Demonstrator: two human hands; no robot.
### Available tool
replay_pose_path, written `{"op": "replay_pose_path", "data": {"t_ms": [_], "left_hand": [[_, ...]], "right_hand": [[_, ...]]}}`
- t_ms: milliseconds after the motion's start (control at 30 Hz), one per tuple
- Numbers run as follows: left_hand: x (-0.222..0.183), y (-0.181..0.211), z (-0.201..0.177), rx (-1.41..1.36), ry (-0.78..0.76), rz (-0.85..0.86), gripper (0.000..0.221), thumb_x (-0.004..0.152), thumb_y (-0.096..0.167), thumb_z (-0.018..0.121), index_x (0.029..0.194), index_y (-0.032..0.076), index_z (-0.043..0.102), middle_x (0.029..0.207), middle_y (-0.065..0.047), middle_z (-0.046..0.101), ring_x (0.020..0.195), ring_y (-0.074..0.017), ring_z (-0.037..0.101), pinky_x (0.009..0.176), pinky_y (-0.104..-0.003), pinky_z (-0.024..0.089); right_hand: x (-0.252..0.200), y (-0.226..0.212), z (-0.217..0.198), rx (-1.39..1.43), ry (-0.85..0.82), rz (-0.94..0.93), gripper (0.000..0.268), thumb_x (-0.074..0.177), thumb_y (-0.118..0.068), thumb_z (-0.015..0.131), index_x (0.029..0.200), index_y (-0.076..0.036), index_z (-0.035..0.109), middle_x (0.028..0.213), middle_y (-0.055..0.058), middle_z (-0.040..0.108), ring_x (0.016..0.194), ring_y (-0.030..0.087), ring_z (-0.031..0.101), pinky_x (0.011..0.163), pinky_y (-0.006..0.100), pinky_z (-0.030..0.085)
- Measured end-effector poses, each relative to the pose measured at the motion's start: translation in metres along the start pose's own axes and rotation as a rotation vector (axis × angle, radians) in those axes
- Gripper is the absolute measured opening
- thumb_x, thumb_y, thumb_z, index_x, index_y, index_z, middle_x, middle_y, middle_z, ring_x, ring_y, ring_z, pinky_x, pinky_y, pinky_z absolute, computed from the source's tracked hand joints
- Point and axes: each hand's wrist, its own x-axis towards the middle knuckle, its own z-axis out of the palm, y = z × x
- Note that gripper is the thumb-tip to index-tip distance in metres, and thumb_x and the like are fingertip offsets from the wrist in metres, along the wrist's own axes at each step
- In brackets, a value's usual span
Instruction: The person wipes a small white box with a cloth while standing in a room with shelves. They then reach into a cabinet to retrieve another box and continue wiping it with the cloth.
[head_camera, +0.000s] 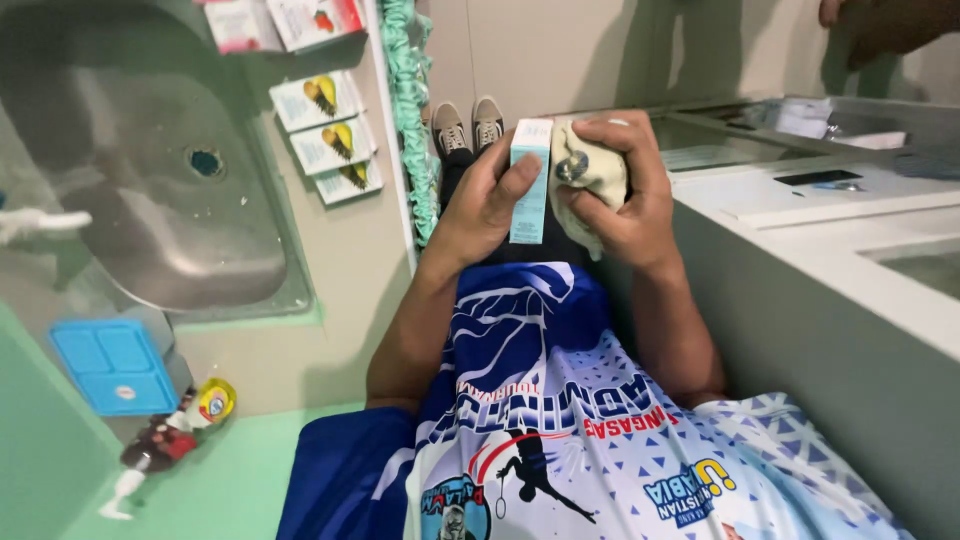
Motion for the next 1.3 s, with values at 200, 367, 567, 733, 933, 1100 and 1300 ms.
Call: {"op": "replay_pose_path", "data": {"t_ms": [200, 367, 567, 733, 933, 1100, 1300], "left_hand": [[0.039, 0.034, -0.015, 0.075, 0.056, -0.186, 0.083, 0.081, 0.080, 0.046, 0.133, 0.016, 0.055, 0.117, -0.008, 0.072, 0.098, -0.0201, 0.072, 0.084, -0.031, 0.059], [0.053, 0.044, -0.025, 0.047, 0.104, -0.139, 0.079, 0.090, 0.070, 0.047, 0.145, 0.014, 0.048, 0.113, -0.003, 0.066, 0.102, -0.0148, 0.064, 0.088, -0.027, 0.051], [0.058, 0.048, -0.013, -0.048, 0.049, -0.058, 0.079, 0.091, 0.071, 0.049, 0.143, 0.012, 0.051, 0.118, -0.003, 0.064, 0.105, -0.0130, 0.060, 0.089, -0.026, 0.051], [0.062, 0.083, 0.008, 0.133, -0.095, 0.006, 0.089, 0.084, 0.084, 0.037, 0.130, 0.010, 0.059, 0.081, -0.001, 0.064, 0.071, -0.0110, 0.060, 0.062, -0.026, 0.048], [0.078, 0.103, 0.017, 0.065, -0.123, 0.050, 0.083, 0.090, 0.075, 0.044, 0.145, 0.012, 0.050, 0.131, -0.007, 0.065, 0.114, -0.0150, 0.062, 0.091, -0.027, 0.052], [0.089, 0.127, 0.016, 0.077, -0.090, 0.067, 0.086, 0.083, 0.086, 0.033, 0.123, 0.012, 0.056, 0.103, -0.004, 0.065, 0.095, -0.0126, 0.062, 0.082, -0.028, 0.052], [0.129, 0.125, 0.030, 0.181, -0.298, -0.043, 0.093, 0.078, 0.087, 0.030, 0.128, 0.014, 0.057, 0.110, -0.010, 0.071, 0.097, -0.0203, 0.071, 0.082, -0.032, 0.061]], "right_hand": [[0.043, -0.021, 0.008, -0.096, -0.012, 0.109, 0.043, 0.095, -0.018, 0.068, 0.134, -0.006, 0.054, 0.124, 0.015, 0.048, 0.119, 0.028, 0.051, 0.106, 0.038, 0.042], [0.056, -0.029, 0.014, -0.064, -0.021, 0.105, 0.041, 0.097, -0.021, 0.067, 0.133, -0.006, 0.054, 0.126, 0.017, 0.050, 0.124, 0.030, 0.053, 0.110, 0.040, 0.043], [0.070, -0.048, -0.001, -0.127, 0.011, 0.079, 0.041, 0.091, -0.010, 0.069, 0.130, -0.004, 0.055, 0.122, 0.018, 0.050, 0.121, 0.031, 0.052, 0.109, 0.040, 0.041], [0.084, -0.056, -0.022, -0.190, 0.119, -0.024, 0.045, 0.087, -0.004, 0.061, 0.131, -0.001, 0.055, 0.122, 0.017, 0.050, 0.117, 0.031, 0.052, 0.105, 0.040, 0.044], [0.089, -0.060, -0.020, -0.106, 0.321, -0.029, 0.041, 0.089, -0.008, 0.060, 0.130, -0.005, 0.055, 0.120, 0.011, 0.048, 0.112, 0.023, 0.051, 0.100, 0.035, 0.043], [0.089, -0.052, -0.018, -0.099, 0.303, -0.042, 0.040, 0.095, -0.014, 0.067, 0.132, -0.006, 0.055, 0.124, 0.013, 0.048, 0.119, 0.026, 0.052, 0.105, 0.037, 0.044], [0.088, -0.044, -0.047, -0.215, 0.401, -0.073, 0.041, 0.092, -0.012, 0.064, 0.130, -0.002, 0.055, 0.122, 0.017, 0.048, 0.117, 0.030, 0.052, 0.105, 0.040, 0.043]]}}
